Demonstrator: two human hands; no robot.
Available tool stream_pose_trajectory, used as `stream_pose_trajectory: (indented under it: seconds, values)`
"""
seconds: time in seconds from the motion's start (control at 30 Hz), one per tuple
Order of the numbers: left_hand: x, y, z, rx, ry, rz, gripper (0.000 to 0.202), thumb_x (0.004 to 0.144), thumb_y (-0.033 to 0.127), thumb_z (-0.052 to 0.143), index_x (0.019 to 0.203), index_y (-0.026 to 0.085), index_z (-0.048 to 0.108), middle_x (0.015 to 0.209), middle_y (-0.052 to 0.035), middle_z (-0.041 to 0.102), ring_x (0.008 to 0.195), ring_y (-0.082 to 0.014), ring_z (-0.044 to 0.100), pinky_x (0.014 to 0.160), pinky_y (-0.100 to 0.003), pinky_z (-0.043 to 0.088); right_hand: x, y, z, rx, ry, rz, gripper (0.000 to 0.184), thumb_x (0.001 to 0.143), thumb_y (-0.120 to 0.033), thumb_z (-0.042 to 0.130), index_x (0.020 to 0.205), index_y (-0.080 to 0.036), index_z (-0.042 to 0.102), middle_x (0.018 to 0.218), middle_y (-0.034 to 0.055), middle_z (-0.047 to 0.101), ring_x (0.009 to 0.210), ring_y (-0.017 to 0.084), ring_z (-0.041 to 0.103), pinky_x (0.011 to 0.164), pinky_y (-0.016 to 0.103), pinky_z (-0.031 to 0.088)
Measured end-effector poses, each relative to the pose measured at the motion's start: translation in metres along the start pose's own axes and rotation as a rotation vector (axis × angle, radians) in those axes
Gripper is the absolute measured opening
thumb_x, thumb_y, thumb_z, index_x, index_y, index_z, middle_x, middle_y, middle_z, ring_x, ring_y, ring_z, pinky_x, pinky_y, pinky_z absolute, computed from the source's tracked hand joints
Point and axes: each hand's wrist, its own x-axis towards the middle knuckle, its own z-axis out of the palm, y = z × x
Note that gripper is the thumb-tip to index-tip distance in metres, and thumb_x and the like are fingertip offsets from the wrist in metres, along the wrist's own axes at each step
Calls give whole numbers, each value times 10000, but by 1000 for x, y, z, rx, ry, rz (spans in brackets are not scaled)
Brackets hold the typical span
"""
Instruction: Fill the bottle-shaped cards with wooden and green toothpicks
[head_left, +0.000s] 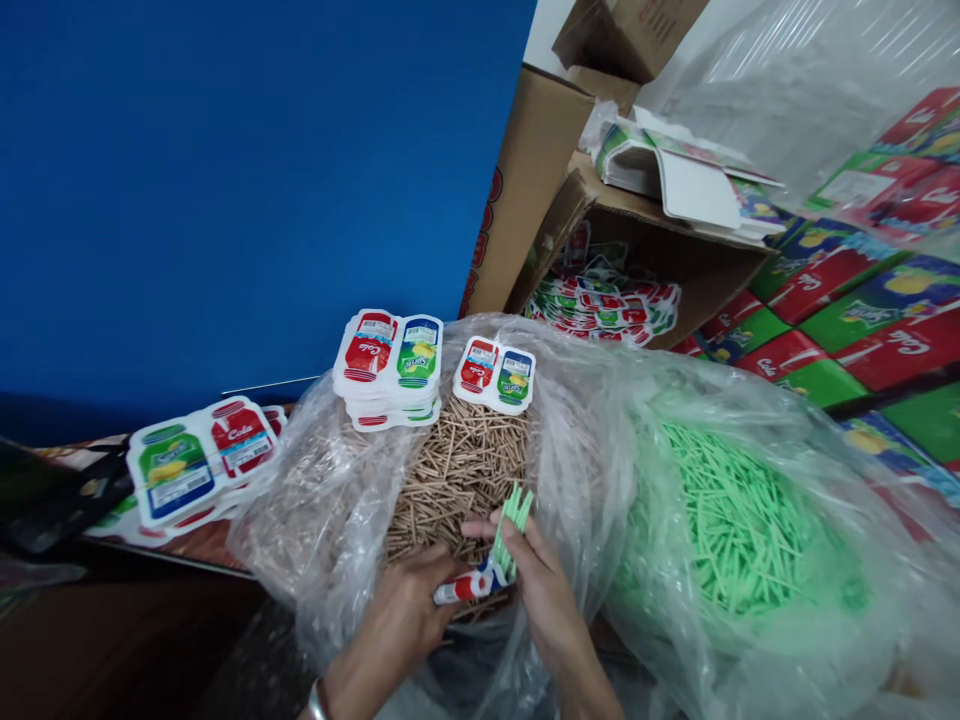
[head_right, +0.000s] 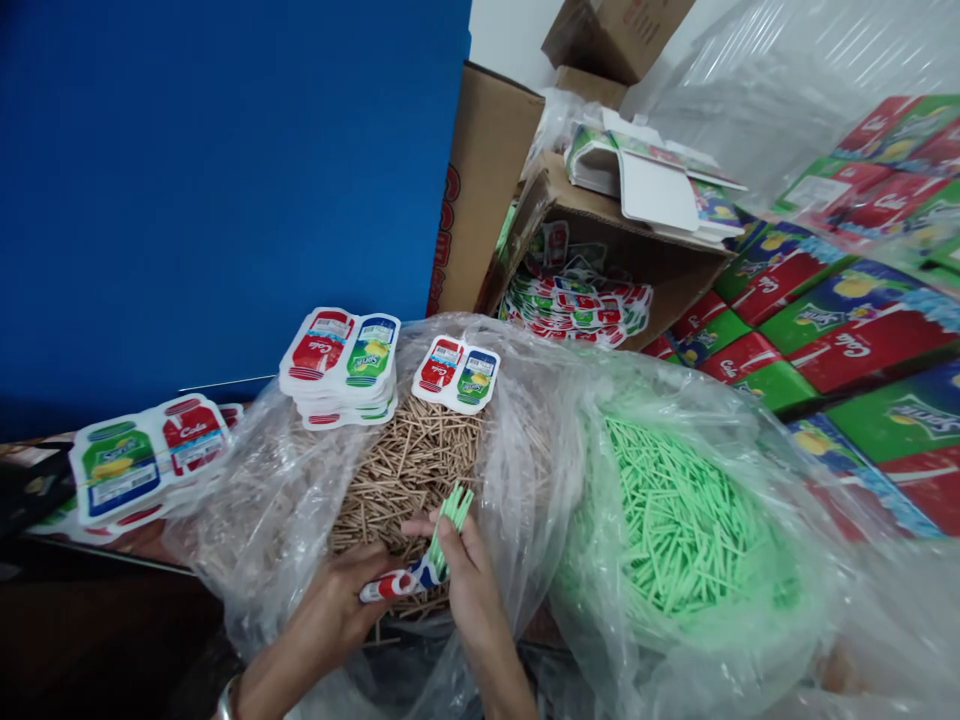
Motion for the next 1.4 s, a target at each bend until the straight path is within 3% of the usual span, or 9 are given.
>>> stream_pose_trajectory:
  seconds: [0.17,0.43,0.67,0.83,0.93,1.1,1.2,1.3,1.4]
  values:
    - [-4,-2,4,-30,60,40,171,747,55,581,834,142,700,696,-54,639,656,-209,597,604,-276,436,-4,0,3,-97,72,-14,474,796,-604,500,988,-201,660,1013,83,711,1113,252,529,1024,419,298]
    - [-3,-4,9,-803,44,-433,231,682,356,689,622,142,625,589,19,572,551,-135,503,534,-217,394,-24,10,-15,-50,-194,-321,297,881,-452,489,1006,-239,654,1105,63,664,1136,239,538,984,387,400]
    - [2,-1,-5,-752,42,-199,153,721,298,708,725,145,718,726,-26,692,691,-168,611,636,-218,448,-33,7,-16,-74,-128,-586,466,955,-364,344,1408,-348,232,1339,56,515,1174,210,531,933,406,471]
    - [3,-6,-13,-691,89,-109,157,743,302,698,706,150,712,692,-18,693,661,-158,609,633,-217,454,-31,2,-20,-503,-106,-812,383,895,-140,445,1224,-303,555,1240,42,604,1142,220,553,966,377,442]
    - [4,-6,-16,-655,77,-75,192,770,324,671,683,156,708,696,-23,697,659,-159,609,635,-226,453,-28,-10,-19,-555,-66,-754,335,864,-117,479,1118,-285,618,1182,51,635,1080,218,586,921,360,467]
    - [3,-5,-20,-579,90,-30,255,776,393,651,689,163,719,678,-38,698,662,-167,609,645,-240,438,-21,-27,-12,-612,-291,-669,139,821,-184,570,802,-260,685,953,51,695,1063,243,570,919,371,448]
    - [2,-8,-22,-656,128,-132,310,710,448,696,663,142,719,642,-34,676,624,-162,588,601,-234,439,-19,-18,-8,-348,-161,-590,142,849,-285,547,918,-285,671,1058,54,672,1049,230,583,907,358,454]
    - [4,-11,-26,-817,204,-307,406,594,527,747,661,127,727,606,-26,669,578,-160,577,543,-229,456,-17,-1,3,-56,-29,-394,433,771,-448,629,1170,-287,578,1174,78,635,1015,244,615,860,358,489]
    - [10,-11,-36,-916,267,-328,483,530,567,762,720,125,739,656,-36,702,603,-168,598,573,-240,490,-12,7,17,-94,-66,-210,446,633,-500,731,959,-198,697,955,94,722,846,268,663,771,363,526]
